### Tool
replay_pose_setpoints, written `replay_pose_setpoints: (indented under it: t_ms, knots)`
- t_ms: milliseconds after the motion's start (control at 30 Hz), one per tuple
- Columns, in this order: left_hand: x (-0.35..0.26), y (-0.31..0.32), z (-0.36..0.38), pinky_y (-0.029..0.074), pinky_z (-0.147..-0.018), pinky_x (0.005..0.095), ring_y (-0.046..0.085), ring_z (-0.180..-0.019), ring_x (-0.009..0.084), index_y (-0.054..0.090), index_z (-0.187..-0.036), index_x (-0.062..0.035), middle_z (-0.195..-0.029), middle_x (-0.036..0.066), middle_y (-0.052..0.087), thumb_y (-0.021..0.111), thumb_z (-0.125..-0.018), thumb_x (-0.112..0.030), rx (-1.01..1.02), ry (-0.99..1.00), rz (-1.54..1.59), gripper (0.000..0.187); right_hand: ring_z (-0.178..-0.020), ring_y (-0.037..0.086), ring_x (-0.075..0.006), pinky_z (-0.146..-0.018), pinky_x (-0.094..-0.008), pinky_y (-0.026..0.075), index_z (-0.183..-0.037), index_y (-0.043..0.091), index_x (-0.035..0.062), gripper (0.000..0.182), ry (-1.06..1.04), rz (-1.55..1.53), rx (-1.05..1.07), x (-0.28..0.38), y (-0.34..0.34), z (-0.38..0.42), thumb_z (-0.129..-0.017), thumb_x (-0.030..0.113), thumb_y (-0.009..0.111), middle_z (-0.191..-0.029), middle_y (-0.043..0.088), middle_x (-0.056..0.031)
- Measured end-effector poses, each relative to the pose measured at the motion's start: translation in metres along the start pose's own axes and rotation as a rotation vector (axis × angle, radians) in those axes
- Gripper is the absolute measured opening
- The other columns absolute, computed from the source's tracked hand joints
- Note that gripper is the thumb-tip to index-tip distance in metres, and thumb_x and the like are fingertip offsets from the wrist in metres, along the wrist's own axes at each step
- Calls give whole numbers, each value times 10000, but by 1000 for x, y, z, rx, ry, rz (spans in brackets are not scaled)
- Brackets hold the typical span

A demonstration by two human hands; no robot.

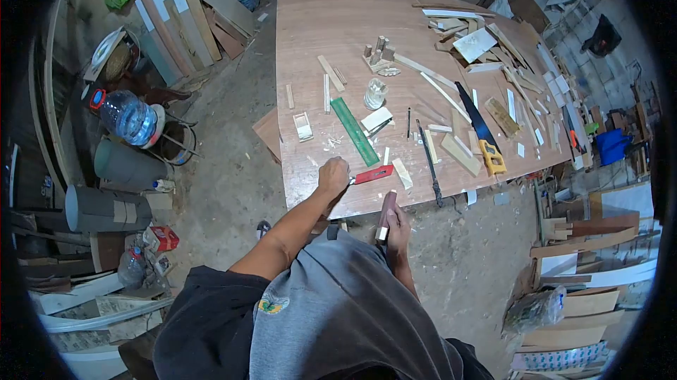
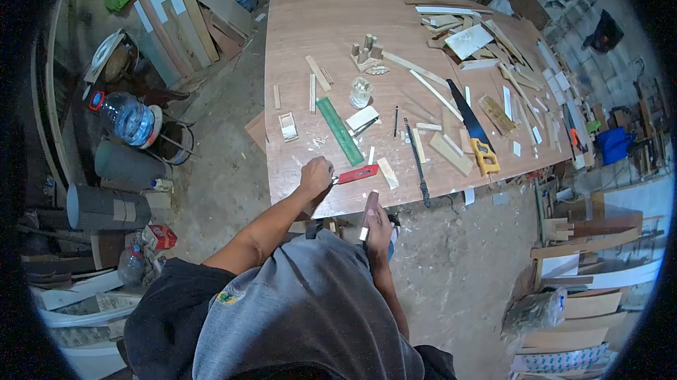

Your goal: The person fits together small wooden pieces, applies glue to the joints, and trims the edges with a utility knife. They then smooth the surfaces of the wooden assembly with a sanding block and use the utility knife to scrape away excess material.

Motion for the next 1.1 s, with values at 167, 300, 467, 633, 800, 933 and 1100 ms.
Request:
replay_pose_setpoints:
  t_ms: [167,300,467,633,800,933,1100]
  knots:
    - [2,-1,1,580,-749,436,657,-933,347,646,-924,44,-1011,219,623,581,-813,-47,-43,303,-256,158,-1122,559,-186,-966,-290,428,-1382,503,-55,465,41,-148,36,-6,4,-10,-1018,235,514,-1234,617,-117]
    - [19,-13,18,584,-725,425,661,-932,344,599,-961,58,-1008,228,600,559,-829,-31,-34,298,-282,165,-1036,602,-184,-901,-292,467,-1406,488,-31,484,66,-89,118,-8,8,-28,-1026,269,496,-1200,624,-121]
    - [51,-38,45,545,-767,484,643,-935,404,537,-1001,49,-982,241,585,526,-836,-1,-3,132,-146,173,-877,651,-178,-787,-306,517,-1444,440,-19,534,117,21,298,17,48,-42,-1020,297,518,-1121,646,-127]
    - [79,-36,70,500,-815,522,612,-958,452,566,-999,37,-1015,251,603,528,-845,-16,-149,-38,-13,167,-948,659,-218,-865,-331,516,-1457,425,-3,570,-45,231,433,26,105,-53,-990,281,585,-1150,655,-155]
    - [106,-46,128,488,-743,463,616,-835,428,639,-948,21,-913,247,647,556,-884,-75,-450,-306,301,142,-1002,682,-373,-880,-406,534,-1415,456,-24,667,1,463,547,25,176,-57,-904,346,673,-1193,647,-274]
    - [147,-36,195,481,-679,380,637,-739,264,657,-977,12,-821,150,663,610,-895,-97,-521,-552,521,144,-955,656,-472,-827,-486,547,-1353,496,-37,640,-304,776,595,15,228,-58,-859,319,691,-1078,626,-349]
    - [191,-12,244,501,-656,301,661,-777,165,671,-1026,-1,-833,62,651,624,-923,-81,-510,-806,729,139,-902,652,-489,-800,-513,550,-1264,529,-68,591,-375,1007,568,19,248,-65,-845,313,695,-1016,612,-329]
Point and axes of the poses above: each hand's wrist, its own z-axis away from the middle knuckle, its own y-axis out of the palm, x = y × z, the point moved 3 cm from there along -z, towards the middle knuckle
